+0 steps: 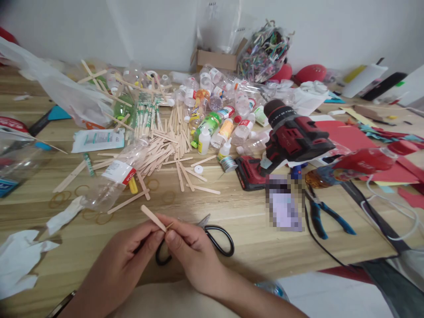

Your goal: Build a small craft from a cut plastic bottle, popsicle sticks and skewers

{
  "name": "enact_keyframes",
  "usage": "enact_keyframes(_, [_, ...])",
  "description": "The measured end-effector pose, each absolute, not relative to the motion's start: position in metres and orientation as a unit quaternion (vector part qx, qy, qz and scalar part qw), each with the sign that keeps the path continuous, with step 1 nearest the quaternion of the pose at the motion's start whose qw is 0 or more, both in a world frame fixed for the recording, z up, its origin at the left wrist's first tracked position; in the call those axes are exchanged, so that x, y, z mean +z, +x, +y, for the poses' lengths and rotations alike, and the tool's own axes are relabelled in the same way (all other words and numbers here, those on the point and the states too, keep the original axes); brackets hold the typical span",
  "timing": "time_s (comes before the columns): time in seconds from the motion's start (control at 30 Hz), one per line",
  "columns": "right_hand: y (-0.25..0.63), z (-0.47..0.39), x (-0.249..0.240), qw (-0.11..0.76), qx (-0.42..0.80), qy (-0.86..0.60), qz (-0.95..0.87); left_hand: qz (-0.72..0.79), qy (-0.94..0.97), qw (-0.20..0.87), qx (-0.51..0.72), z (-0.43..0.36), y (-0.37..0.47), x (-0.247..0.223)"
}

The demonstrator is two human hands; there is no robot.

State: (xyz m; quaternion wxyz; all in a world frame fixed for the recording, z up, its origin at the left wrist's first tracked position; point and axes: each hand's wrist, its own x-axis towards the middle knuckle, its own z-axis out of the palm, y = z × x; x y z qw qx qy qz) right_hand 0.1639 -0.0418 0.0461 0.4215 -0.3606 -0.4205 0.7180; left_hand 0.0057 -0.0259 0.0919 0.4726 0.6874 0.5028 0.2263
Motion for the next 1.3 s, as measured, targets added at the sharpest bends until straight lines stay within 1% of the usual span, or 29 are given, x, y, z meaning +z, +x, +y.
enact_keyframes(0.23, [0.164, -0.042, 0.046, 0.430, 0.736, -0.348, -0.391, 0.512, 0.693, 0.445, 0.243, -0.025, 0.008, 0.090])
enact_keyframes(0.5, [0.166, -0.042, 0.047, 0.423, 0.723, -0.360, -0.411, 0.511, 0.697, 0.443, 0.238, -0.025, 0.008, 0.089])
enact_keyframes(0.67, [0.168, -0.039, 0.052, 0.405, 0.704, -0.366, -0.454, 0.529, 0.706, 0.423, 0.208, -0.025, 0.003, 0.091])
enact_keyframes(0.77, [0.175, -0.037, 0.052, 0.391, 0.645, -0.413, -0.510, 0.548, 0.704, 0.404, 0.201, -0.022, -0.005, 0.090])
enact_keyframes(0.87, [0.189, -0.037, 0.050, 0.377, 0.488, -0.496, -0.611, 0.574, 0.704, 0.369, 0.196, -0.014, -0.016, 0.088])
enact_keyframes(0.93, [0.200, -0.037, 0.048, 0.329, 0.390, -0.527, -0.680, 0.592, 0.709, 0.336, 0.183, -0.007, -0.022, 0.086])
enact_keyframes(1.0, [0.210, -0.039, 0.045, 0.248, 0.315, -0.546, -0.736, 0.607, 0.718, 0.304, 0.153, 0.002, -0.026, 0.082])
enact_keyframes(1.07, [0.217, -0.041, 0.042, 0.160, 0.259, -0.562, -0.769, 0.624, 0.727, 0.264, 0.110, 0.010, -0.027, 0.076])
enact_keyframes(1.13, [0.221, -0.042, 0.039, 0.092, 0.227, -0.574, -0.782, 0.635, 0.737, 0.215, 0.080, 0.017, -0.027, 0.068])
enact_keyframes(1.2, [0.222, -0.042, 0.037, 0.048, 0.208, -0.576, -0.789, 0.631, 0.753, 0.174, 0.072, 0.021, -0.026, 0.058])
enact_keyframes(1.3, [0.222, -0.041, 0.034, 0.023, 0.178, -0.576, -0.798, 0.604, 0.783, 0.113, 0.093, 0.024, -0.027, 0.043])
